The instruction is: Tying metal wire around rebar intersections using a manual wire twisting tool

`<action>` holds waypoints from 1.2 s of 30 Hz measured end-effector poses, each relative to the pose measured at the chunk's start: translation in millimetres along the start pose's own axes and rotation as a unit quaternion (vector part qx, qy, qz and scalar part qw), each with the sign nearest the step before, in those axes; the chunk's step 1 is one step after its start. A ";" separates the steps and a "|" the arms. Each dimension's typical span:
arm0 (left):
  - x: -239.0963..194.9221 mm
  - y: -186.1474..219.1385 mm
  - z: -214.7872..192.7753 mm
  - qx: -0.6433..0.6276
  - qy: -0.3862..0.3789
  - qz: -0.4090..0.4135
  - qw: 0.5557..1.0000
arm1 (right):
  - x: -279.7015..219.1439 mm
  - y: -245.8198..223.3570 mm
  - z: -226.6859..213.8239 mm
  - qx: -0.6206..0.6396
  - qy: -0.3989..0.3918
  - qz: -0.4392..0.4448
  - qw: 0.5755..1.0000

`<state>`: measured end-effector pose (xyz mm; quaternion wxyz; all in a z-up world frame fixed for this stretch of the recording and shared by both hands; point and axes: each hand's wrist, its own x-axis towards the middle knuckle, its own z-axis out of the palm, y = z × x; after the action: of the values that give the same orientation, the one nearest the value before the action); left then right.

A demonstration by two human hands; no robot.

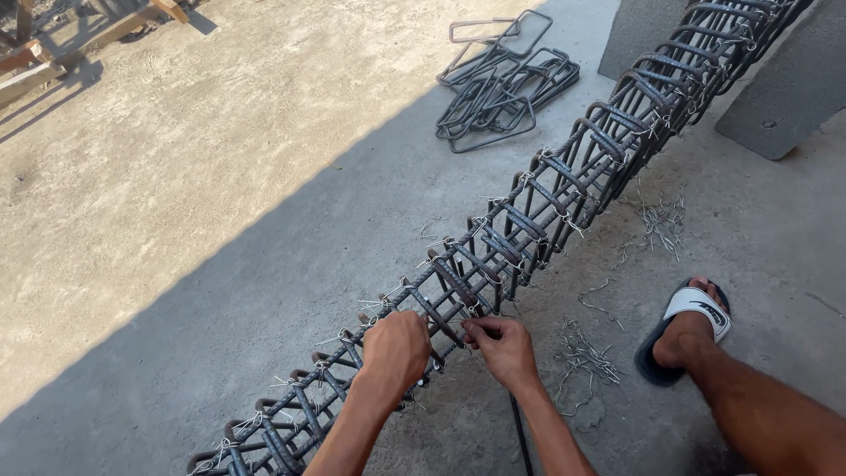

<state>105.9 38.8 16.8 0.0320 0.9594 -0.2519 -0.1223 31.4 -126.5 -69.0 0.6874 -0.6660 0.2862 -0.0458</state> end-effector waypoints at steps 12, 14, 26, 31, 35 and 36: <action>-26.2 55.2 51.7 -0.032 -0.013 -0.107 0.994 | -36.8 -16.9 8.4 -0.043 0.050 0.028 0.997; -22.6 65.0 63.1 -0.020 -0.032 -0.110 0.993 | -39.4 -18.0 7.9 -0.069 0.047 0.024 0.996; -11.2 81.7 142.7 -0.118 0.064 -0.096 0.986 | -39.8 -33.5 1.6 -0.188 0.025 0.040 0.981; -19.4 78.8 131.5 -0.124 0.079 -0.121 0.982 | -33.0 -35.2 -3.3 -0.178 -0.003 0.062 0.982; -46.1 72.0 85.0 -0.261 0.062 -0.124 0.955 | -18.6 -23.1 -14.5 -0.226 -0.098 -0.023 0.969; -50.7 70.0 71.4 -0.268 0.047 -0.133 0.953 | -16.3 -24.1 -16.9 -0.207 -0.124 -0.024 0.970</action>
<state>12.0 2.7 -32.7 0.2829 0.9451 -0.0786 -0.1435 17.9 -136.9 -40.0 0.5631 -0.8012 0.1856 0.0807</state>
